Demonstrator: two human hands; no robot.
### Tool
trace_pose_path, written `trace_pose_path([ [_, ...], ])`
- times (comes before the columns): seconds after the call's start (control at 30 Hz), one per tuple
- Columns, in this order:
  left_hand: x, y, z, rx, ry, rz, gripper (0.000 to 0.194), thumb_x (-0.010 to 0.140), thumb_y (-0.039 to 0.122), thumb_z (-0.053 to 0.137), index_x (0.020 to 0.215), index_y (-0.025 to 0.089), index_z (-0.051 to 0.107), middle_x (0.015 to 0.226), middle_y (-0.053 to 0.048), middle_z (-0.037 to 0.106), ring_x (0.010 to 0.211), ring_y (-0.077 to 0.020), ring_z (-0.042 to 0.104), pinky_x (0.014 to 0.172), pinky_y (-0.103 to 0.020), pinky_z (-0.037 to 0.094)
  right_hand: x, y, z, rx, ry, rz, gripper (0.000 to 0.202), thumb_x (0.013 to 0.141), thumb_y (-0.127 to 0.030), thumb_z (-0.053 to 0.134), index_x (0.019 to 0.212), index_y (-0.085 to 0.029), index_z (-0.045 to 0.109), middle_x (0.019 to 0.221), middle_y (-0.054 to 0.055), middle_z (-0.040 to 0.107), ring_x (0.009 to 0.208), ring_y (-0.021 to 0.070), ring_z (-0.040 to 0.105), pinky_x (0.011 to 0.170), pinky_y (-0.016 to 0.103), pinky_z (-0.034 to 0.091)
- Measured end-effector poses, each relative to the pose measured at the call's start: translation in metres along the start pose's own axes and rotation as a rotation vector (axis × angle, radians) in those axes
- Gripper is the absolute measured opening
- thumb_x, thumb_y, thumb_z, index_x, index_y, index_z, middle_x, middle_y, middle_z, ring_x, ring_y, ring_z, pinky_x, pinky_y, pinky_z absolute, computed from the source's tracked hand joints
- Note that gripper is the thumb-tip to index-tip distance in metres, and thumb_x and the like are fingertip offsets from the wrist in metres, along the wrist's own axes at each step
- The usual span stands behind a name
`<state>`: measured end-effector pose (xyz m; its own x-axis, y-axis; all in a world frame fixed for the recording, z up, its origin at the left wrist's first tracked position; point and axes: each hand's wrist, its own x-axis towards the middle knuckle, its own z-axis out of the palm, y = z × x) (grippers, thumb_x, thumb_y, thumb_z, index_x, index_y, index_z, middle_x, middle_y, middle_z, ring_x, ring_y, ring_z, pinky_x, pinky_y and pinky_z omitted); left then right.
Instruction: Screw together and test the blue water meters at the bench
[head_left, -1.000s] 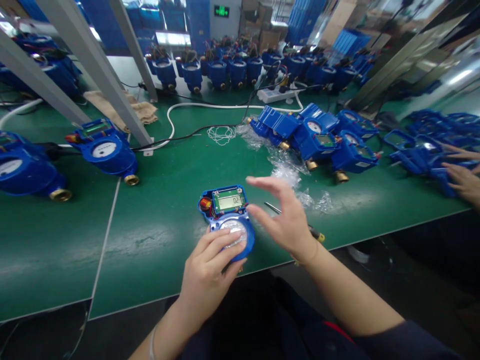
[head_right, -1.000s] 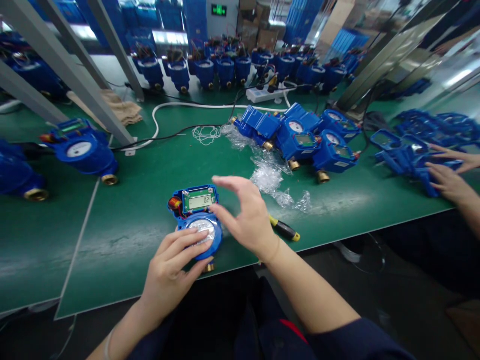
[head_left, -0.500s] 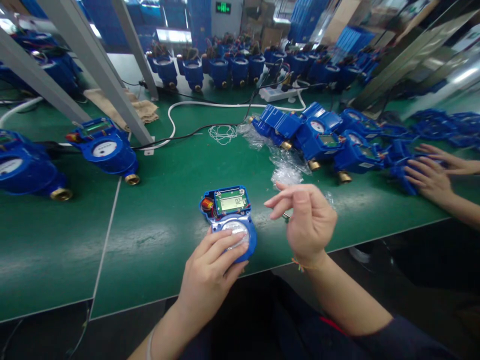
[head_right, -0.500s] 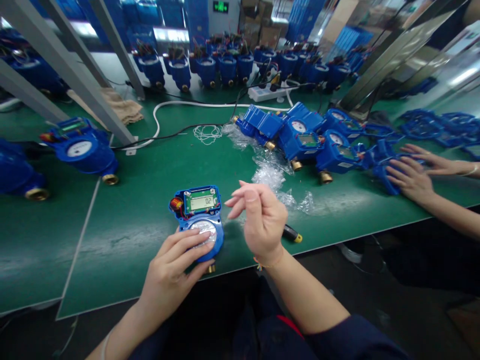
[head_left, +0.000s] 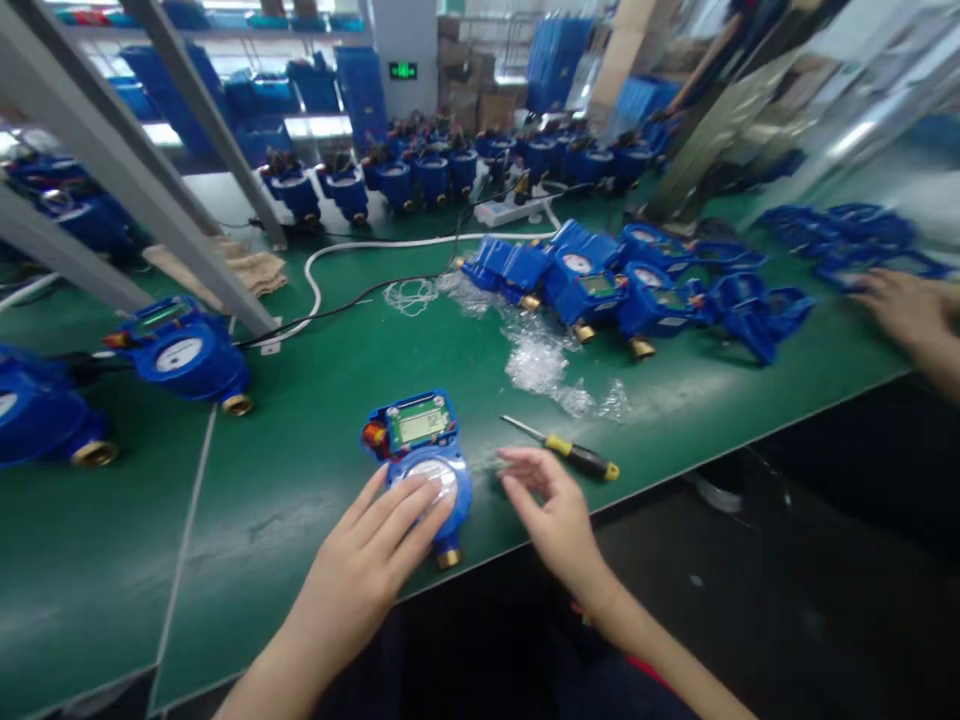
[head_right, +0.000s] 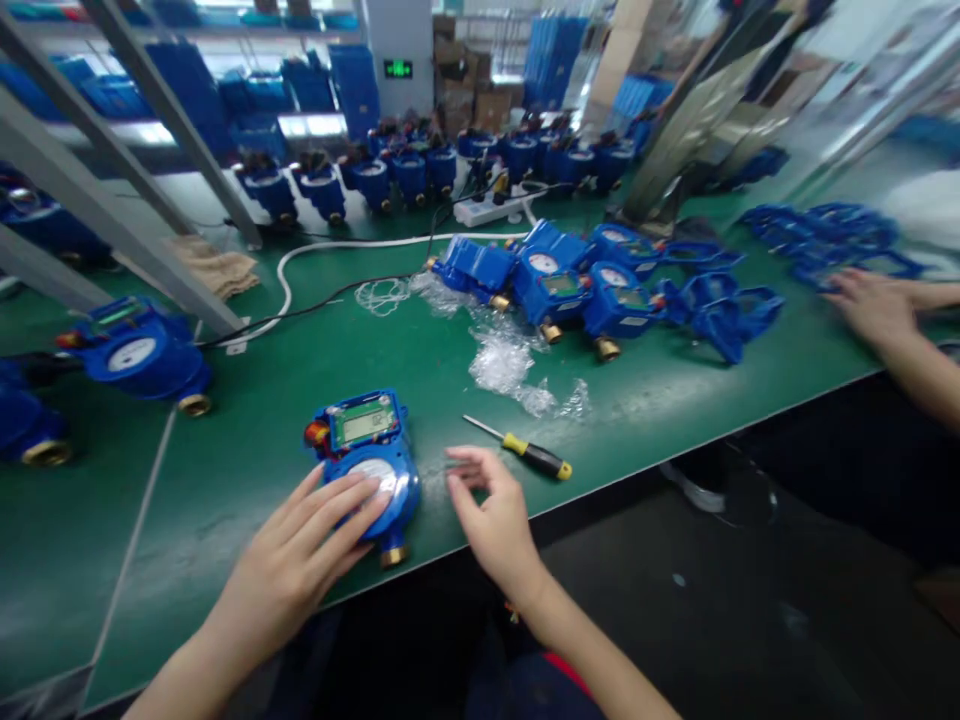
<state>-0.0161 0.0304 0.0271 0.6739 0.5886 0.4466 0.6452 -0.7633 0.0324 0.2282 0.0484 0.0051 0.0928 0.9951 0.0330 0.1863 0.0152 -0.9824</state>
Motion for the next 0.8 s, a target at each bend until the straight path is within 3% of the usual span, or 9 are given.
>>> trace_pose_path([
  [0.13,-0.008,-0.017,-0.007,0.027,0.045,0.06,0.041,0.095,0.017,0.057,0.135,0.013,0.058,0.132,-0.01,0.067,0.122,-0.0214,0.063,0.126,-0.039,0.027,-0.012,0.0,0.022,0.082,-0.14,-0.012,0.012,0.089,-0.028,0.065,0.101,-0.028,0.067,0.112,0.006,0.071,0.09,0.0229,0.07,0.081,0.038,0.058],
  [0.27,0.017,-0.013,-0.021,-0.033,0.055,0.018,0.024,0.092,0.017,0.06,0.115,0.012,0.063,0.116,-0.01,0.072,0.107,-0.0203,0.069,0.114,-0.036,0.046,-0.023,0.0,0.017,0.055,-0.138,-0.084,0.018,0.089,-0.032,0.066,0.107,-0.029,0.067,0.122,0.008,0.068,0.1,0.0253,0.069,0.083,0.039,0.06],
  [0.37,0.048,-0.011,-0.032,-0.126,-0.089,-0.01,0.031,0.083,0.019,0.067,0.112,0.012,0.059,0.1,-0.008,0.074,0.097,-0.0225,0.07,0.106,-0.039,0.052,-0.024,0.012,0.006,-0.003,-0.083,-0.115,0.021,0.087,-0.038,0.068,0.105,-0.029,0.07,0.123,0.01,0.068,0.103,0.0279,0.07,0.082,0.039,0.062],
  [0.5,0.079,-0.036,-0.044,-0.146,-0.339,-0.061,0.044,0.076,0.043,0.076,0.106,0.014,0.06,0.092,-0.009,0.072,0.09,-0.027,0.069,0.087,-0.037,0.056,-0.01,0.042,0.01,-0.01,-0.099,-0.104,0.031,0.079,-0.045,0.073,0.102,-0.025,0.073,0.118,0.011,0.071,0.099,0.0281,0.072,0.076,0.034,0.064],
  [0.57,0.088,-0.047,-0.052,-0.141,-0.423,-0.059,0.051,0.076,0.051,0.075,0.105,0.013,0.059,0.089,-0.01,0.071,0.087,-0.0284,0.068,0.085,-0.038,0.054,-0.007,0.048,0.015,0.005,-0.111,-0.08,0.035,0.078,-0.047,0.073,0.103,-0.023,0.072,0.116,0.011,0.071,0.095,0.0261,0.073,0.075,0.031,0.064],
  [0.8,0.112,-0.05,-0.066,-0.142,-0.611,-0.126,0.049,0.07,0.045,0.082,0.102,0.016,0.059,0.089,-0.009,0.07,0.093,-0.03,0.066,0.082,-0.036,0.05,-0.011,0.023,0.02,0.072,-0.157,0.075,0.034,0.077,-0.045,0.072,0.097,-0.018,0.071,0.091,0.01,0.074,0.08,0.0232,0.07,0.072,0.035,0.059],
])
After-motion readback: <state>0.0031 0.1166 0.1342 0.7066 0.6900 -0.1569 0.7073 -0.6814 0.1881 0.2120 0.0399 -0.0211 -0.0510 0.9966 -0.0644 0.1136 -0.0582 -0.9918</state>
